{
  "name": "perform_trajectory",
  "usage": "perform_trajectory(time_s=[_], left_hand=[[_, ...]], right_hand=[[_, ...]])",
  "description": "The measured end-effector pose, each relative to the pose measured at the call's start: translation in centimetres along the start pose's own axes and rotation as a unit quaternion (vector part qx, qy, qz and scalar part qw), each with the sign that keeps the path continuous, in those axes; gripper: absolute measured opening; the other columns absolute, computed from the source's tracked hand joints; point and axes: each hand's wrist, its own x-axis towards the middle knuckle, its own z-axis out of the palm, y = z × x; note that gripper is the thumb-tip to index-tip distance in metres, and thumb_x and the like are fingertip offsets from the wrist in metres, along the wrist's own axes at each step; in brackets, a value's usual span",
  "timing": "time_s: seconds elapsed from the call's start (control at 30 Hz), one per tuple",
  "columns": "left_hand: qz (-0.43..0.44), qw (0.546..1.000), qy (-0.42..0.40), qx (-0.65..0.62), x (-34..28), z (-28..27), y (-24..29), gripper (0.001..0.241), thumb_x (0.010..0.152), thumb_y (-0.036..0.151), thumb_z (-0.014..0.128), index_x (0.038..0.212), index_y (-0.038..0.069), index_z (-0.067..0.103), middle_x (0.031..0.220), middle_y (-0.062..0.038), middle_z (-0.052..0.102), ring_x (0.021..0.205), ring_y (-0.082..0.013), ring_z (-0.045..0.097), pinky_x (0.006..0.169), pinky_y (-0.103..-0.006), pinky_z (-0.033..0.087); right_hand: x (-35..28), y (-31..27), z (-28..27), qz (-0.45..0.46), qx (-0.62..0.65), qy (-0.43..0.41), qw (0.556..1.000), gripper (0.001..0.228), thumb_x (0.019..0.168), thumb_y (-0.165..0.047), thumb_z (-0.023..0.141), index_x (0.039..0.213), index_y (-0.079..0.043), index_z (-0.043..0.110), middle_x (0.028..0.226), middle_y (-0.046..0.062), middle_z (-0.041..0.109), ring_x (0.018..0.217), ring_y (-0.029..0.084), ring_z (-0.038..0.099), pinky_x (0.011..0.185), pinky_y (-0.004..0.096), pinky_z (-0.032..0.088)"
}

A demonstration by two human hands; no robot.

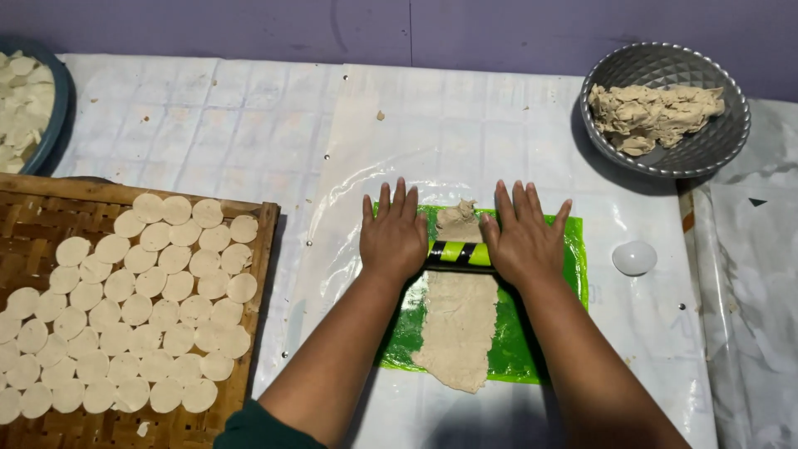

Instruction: Preparing and arranging small pastry dough circles on a tray.

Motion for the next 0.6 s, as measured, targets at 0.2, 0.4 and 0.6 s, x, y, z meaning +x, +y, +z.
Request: perform_trajectory(time_s=[0.2, 0.4, 0.6], left_hand=[[-0.036, 0.997, -0.062, 0.016, 4.9, -0.5, 0.1, 0.065, 0.102, 0.034, 0.031, 0.16, 0.007, 0.02, 0.171, -0.009, 0.008, 0.157, -0.0258, 0.004, 0.124, -0.0511, -0.002], [0.012, 0.999, 0.034, -0.005, 1.2, -0.8, 0.3, 0.063, 0.103, 0.035, 0.036, 0.158, 0.006, 0.03, 0.169, -0.013, 0.018, 0.157, -0.0286, 0.011, 0.125, -0.0547, 0.0], [0.054, 0.994, 0.088, -0.021, -6.4, 0.0, 0.3, 0.056, 0.105, 0.035, 0.04, 0.155, 0.008, 0.039, 0.167, -0.014, 0.026, 0.156, -0.0315, 0.016, 0.125, -0.0556, 0.008]], right_hand=[[4.2, -0.2, -0.8, 0.021, -0.003, 0.011, 1.0, 0.073, 0.103, -0.057, 0.024, 0.163, -0.015, 0.019, 0.169, 0.006, 0.018, 0.156, 0.022, 0.007, 0.117, 0.068, -0.012], [2.0, 0.4, 0.5, 0.009, -0.017, 0.034, 0.999, 0.073, 0.103, -0.059, 0.024, 0.16, -0.013, 0.022, 0.168, 0.009, 0.017, 0.156, 0.023, 0.006, 0.116, 0.066, -0.012], [-7.2, -0.7, 2.0, 0.01, -0.012, 0.105, 0.994, 0.06, 0.105, -0.049, 0.043, 0.158, -0.021, 0.036, 0.17, 0.01, 0.03, 0.16, 0.024, 0.018, 0.126, 0.065, 0.002]])
